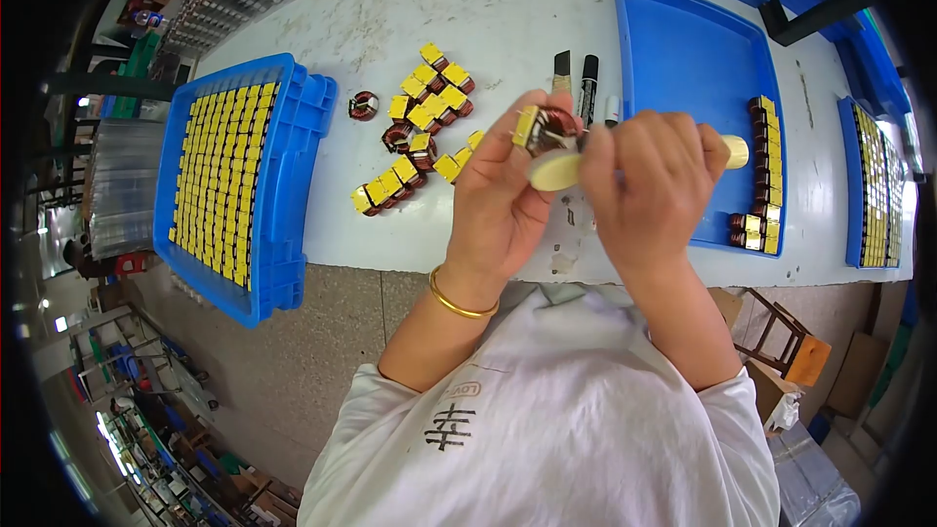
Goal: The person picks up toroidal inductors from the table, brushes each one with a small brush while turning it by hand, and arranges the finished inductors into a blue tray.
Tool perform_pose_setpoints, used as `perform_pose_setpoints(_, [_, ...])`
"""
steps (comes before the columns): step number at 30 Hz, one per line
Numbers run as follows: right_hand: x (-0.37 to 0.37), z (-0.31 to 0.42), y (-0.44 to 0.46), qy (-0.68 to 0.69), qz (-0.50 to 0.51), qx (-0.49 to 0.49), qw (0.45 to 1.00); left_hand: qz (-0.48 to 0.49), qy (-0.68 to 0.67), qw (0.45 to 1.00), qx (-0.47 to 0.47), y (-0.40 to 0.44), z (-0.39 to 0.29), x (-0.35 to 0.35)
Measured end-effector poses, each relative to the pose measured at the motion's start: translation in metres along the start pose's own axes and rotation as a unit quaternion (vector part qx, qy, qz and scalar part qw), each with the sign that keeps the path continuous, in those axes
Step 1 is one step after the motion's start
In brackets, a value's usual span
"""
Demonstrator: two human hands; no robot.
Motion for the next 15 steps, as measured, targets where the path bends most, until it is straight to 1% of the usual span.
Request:
perform_pose_setpoints(1, [-0.006,0.0,-0.001,0.005,-0.03,0.013,0.999,0.012,-0.002,1.0,0.005,-0.003,0.001,-0.002])
perform_pose_setpoints(2, [-0.009,-0.006,0.003,-0.021,-0.026,0.004,0.999,0.022,-0.005,1.0,0.009,-0.004,0.003,-0.004])
perform_pose_setpoints(4, [-0.013,-0.017,0.011,-0.072,-0.015,-0.01,0.997,-0.008,-0.016,1.0,-0.005,-0.005,0.006,-0.004])
perform_pose_setpoints(6, [-0.011,-0.009,0.004,-0.034,-0.027,0.008,0.999,-0.037,-0.023,0.999,-0.017,-0.004,0.006,-0.003])
perform_pose_setpoints(7, [-0.011,-0.006,0.001,-0.014,-0.032,0.019,0.999,-0.026,-0.028,0.999,-0.017,-0.005,0.005,0.0])
perform_pose_setpoints(10, [-0.01,-0.011,0.002,-0.036,-0.037,0.004,0.999,-0.016,-0.044,0.999,-0.005,-0.007,0.008,0.002])
perform_pose_setpoints(13, [-0.008,-0.011,0.005,-0.036,-0.048,0.016,0.998,-0.028,-0.05,0.998,-0.001,-0.008,0.008,-0.002])
perform_pose_setpoints(15, [-0.008,-0.012,0.006,-0.02,-0.067,0.043,0.997,-0.022,-0.047,0.999,-0.001,-0.008,0.006,-0.004])
Point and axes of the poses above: each hand's wrist, its own y-axis towards the middle knuckle, its own x-axis out of the back of the hand, z = x × y, the point moved 3 cm from there along y, towards the middle knuckle, and after that the axes turned 2 degrees about -y, right-handed, at the moved point
